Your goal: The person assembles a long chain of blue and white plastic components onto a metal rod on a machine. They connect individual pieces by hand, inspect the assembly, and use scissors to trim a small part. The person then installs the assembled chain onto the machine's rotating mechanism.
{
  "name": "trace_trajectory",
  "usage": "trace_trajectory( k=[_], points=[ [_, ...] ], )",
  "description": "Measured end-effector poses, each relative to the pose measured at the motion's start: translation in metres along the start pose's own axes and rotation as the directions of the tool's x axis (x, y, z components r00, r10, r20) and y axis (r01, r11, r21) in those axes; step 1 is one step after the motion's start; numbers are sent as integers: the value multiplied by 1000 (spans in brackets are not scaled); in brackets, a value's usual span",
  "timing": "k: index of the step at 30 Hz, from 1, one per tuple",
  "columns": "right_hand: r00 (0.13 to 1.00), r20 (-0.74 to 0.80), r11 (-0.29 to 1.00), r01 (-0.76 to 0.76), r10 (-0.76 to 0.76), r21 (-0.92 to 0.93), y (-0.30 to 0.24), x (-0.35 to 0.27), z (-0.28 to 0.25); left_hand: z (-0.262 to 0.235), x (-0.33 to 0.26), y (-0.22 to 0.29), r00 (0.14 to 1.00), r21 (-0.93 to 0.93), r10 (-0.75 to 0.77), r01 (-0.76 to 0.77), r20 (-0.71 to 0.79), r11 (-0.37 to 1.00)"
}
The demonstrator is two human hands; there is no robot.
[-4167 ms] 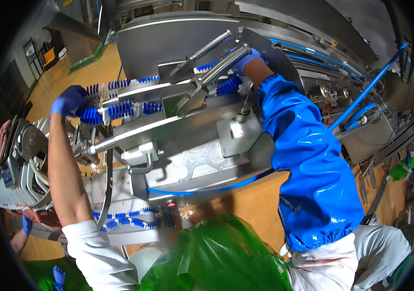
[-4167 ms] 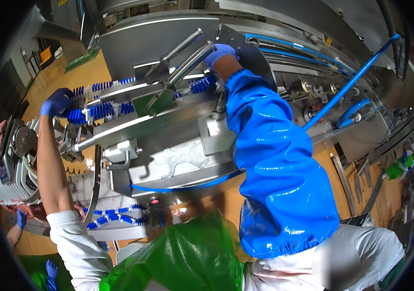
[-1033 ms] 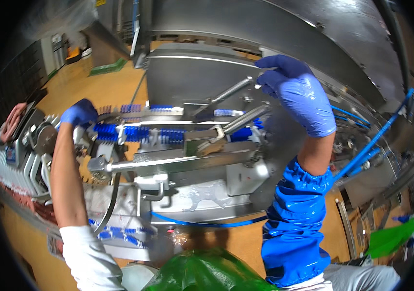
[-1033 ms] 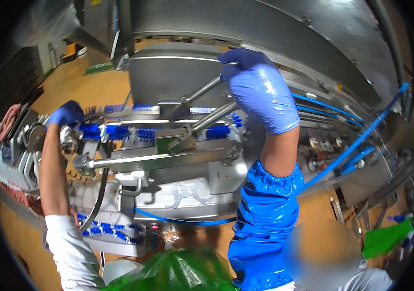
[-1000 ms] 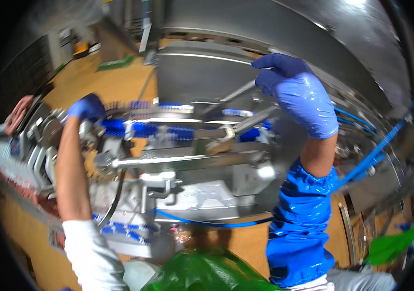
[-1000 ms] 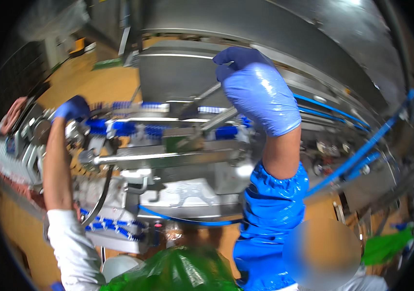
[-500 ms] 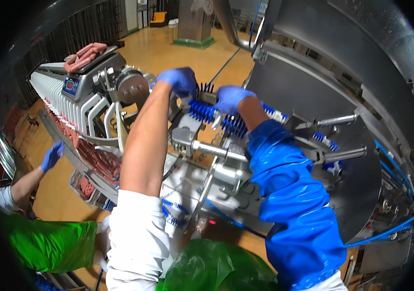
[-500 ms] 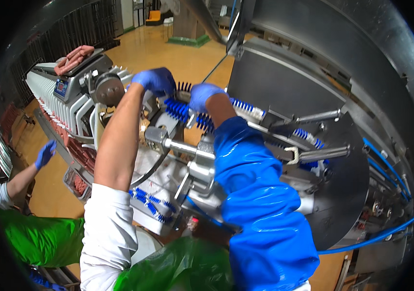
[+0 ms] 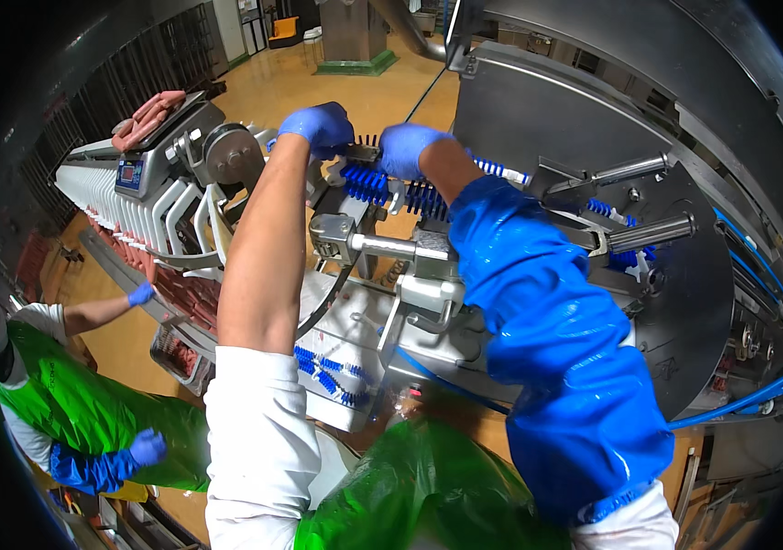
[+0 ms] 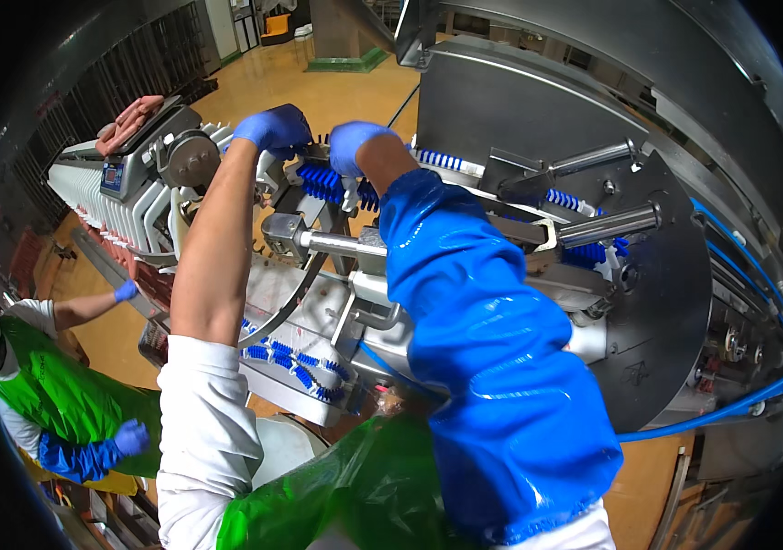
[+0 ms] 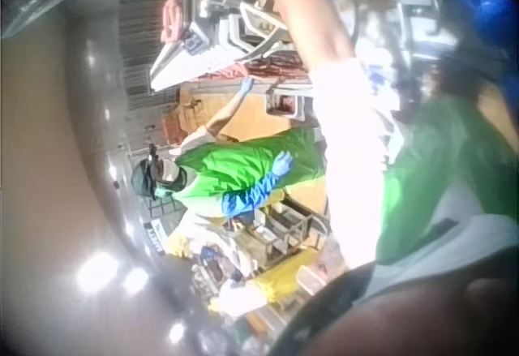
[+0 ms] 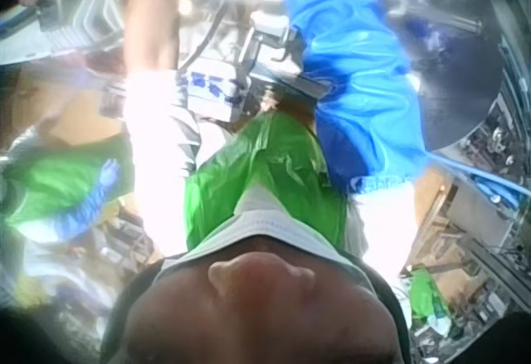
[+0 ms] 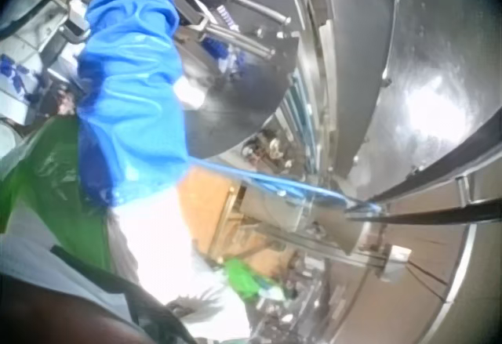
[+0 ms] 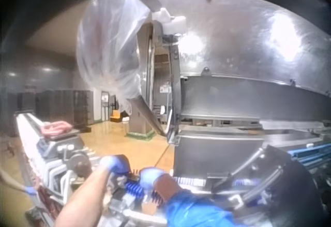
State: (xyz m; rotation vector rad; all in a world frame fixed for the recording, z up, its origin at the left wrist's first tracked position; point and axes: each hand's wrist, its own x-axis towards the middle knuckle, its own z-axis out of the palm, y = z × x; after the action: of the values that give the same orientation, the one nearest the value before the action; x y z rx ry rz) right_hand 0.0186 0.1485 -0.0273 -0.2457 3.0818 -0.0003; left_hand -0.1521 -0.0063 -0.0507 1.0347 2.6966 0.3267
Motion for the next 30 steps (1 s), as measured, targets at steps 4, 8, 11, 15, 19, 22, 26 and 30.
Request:
trace_trajectory(
  k=[4,8,11,15,19,22,26,30],
  points=[
    [742,-500,886,447,-446,-126,47,-75,-80,-1,-47,60,942,-105,-324,314,-89,944],
    [920,-232,799,125,-316,-588,237,-165,-172,-14,-45,76,945,-29,-282,281,-165,959],
    [886,140,892,-416,441,-175,248,-251,-129,-18,-41,96,961,-58,-227,221,-158,974],
    [734,220,766,-605,642,-217,212,-252,-89,1,-36,98,968,-49,-198,193,-155,980],
    [787,-144,705,-606,601,-369,223,-260,-27,22,-16,84,988,215,-28,61,-154,975],
    [759,-280,701,-651,588,-293,227,-274,-15,19,-18,85,997,122,-55,60,-45,991],
    [797,-230,690,-600,558,-404,242,-267,-31,36,-10,70,975,231,116,-70,-192,971],
    [741,-470,706,-644,480,-294,239,-267,-16,25,-5,69,997,249,61,-50,-38,967]
  ],
)
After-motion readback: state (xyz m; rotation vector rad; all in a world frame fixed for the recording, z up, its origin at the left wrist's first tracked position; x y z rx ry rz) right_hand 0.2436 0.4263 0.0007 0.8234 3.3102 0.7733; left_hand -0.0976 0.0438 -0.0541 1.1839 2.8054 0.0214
